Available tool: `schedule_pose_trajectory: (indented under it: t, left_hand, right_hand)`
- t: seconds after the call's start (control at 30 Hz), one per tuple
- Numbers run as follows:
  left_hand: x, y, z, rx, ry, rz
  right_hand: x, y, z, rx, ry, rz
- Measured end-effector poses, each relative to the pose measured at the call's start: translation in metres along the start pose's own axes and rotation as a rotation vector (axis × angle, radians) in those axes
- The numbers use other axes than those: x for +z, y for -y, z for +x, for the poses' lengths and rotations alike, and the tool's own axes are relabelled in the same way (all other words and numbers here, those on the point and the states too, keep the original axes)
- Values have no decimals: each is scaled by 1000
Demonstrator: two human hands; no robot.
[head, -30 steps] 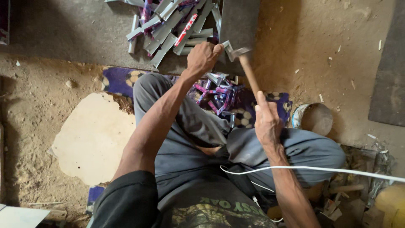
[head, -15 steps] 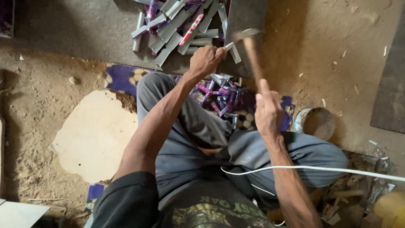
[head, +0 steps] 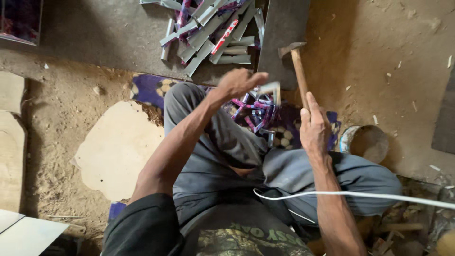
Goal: The person sits on the floor and uses a hammer to repeatedly strike small metal strips against a metal edge, breaking them into smaller pieces. The person handles the strips one at a time, striking them until they break, then discards the pieces onto a growing pile.
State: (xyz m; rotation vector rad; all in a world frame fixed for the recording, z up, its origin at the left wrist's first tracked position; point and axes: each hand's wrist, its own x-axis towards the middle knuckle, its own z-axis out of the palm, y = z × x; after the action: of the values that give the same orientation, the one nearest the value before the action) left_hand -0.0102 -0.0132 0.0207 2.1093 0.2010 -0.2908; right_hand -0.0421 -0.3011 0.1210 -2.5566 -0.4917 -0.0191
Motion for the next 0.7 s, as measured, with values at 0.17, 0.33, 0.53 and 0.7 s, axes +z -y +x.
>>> schedule_pose_trajectory:
  t: [0.17, 0.33, 0.53, 0.7]
  left_hand:
    - [-61, 57, -8, -111, -336, 578]
    - [-85, 99, -9, -97, -344, 856]
    - [-84, 85, -23, 79, -555, 897]
    - [-80, 43, -56, 177, -635, 622]
  right_hand:
    - [8, -7, -16, -77, -56, 56]
    - [19, -8, -20, -57, -78, 92]
    - [25, -8, -18, -61, -91, 128]
    - [30, -9, -18, -80, -113, 166]
